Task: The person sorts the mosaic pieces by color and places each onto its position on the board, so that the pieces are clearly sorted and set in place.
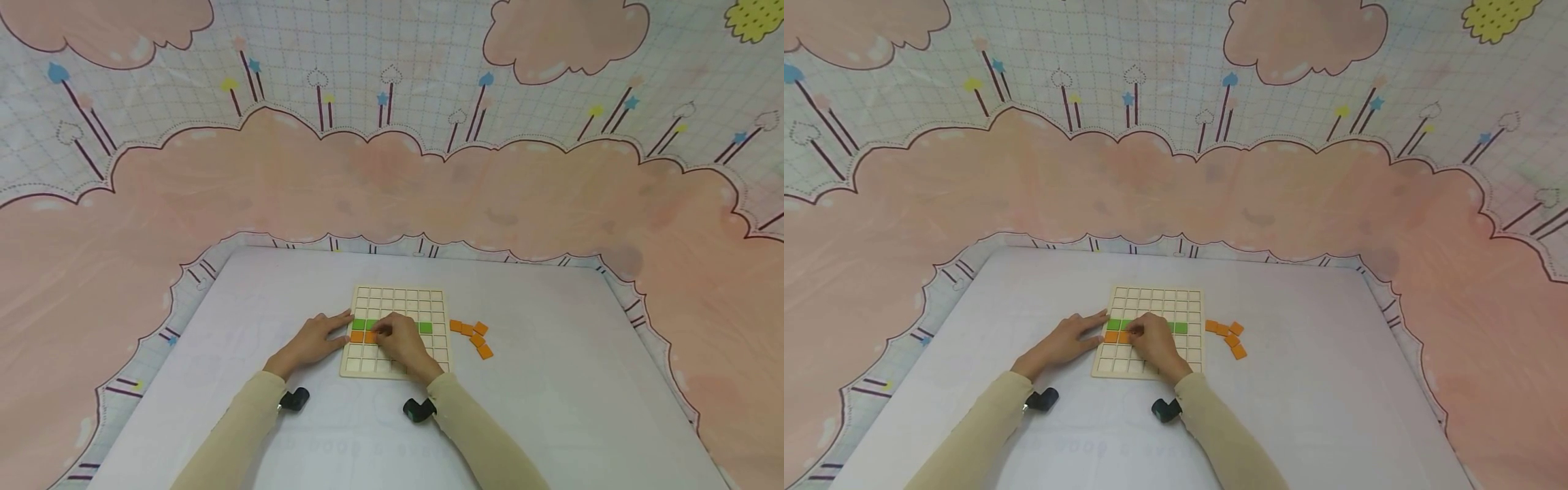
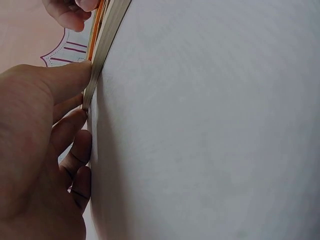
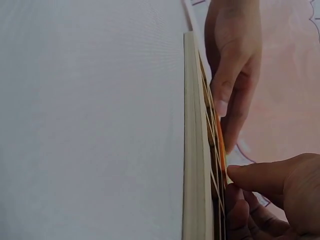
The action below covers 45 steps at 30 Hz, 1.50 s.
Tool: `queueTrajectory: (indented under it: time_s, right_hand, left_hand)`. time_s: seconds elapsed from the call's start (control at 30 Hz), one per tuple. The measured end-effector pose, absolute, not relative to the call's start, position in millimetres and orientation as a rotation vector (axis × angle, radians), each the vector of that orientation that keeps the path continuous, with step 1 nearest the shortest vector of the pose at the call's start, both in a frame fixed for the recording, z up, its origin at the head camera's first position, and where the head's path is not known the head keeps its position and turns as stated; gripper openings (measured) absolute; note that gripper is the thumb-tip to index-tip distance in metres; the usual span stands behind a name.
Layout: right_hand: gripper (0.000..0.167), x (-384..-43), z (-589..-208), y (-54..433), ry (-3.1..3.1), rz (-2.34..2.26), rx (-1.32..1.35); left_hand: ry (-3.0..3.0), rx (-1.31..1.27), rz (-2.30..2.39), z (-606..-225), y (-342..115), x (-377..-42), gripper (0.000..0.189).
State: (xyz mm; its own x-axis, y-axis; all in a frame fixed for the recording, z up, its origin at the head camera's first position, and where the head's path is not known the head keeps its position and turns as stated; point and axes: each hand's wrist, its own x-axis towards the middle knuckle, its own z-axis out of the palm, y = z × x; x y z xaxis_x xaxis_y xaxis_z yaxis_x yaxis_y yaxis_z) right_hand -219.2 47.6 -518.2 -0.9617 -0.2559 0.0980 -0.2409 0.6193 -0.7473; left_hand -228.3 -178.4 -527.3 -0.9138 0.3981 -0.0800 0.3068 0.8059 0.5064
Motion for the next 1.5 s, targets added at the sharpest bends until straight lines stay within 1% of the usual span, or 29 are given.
queueTrajectory:
  time_s: [0.4,0.6,1.0,1.17,1.5]
  right_hand:
    - [0.018,-215.3,-504.8,50.3,2.73,-1.35,-0.393]
    - [0.019,-211.0,-491.9,56.0,2.665,-1.437,-0.438]
    - [0.021,-200.8,-469.5,75.3,2.725,-1.483,-0.526]
    - [0.021,-198.0,-465.1,85.2,2.763,-1.495,-0.568]
    - [0.021,-193.7,-464.7,108.8,2.81,-1.467,-0.492]
  left_hand:
    - [2.797,0.521,0.748,-525.6,-177.6,-228.3,0.054]
    - [2.792,0.499,0.735,-526.1,-177.6,-227.9,0.055]
    - [2.801,0.486,0.716,-527.1,-176.3,-228.6,0.055]
    - [2.797,0.475,0.729,-525.7,-176.6,-228.4,0.056]
    - [2.794,0.47,0.744,-526.7,-175.6,-226.4,0.056]
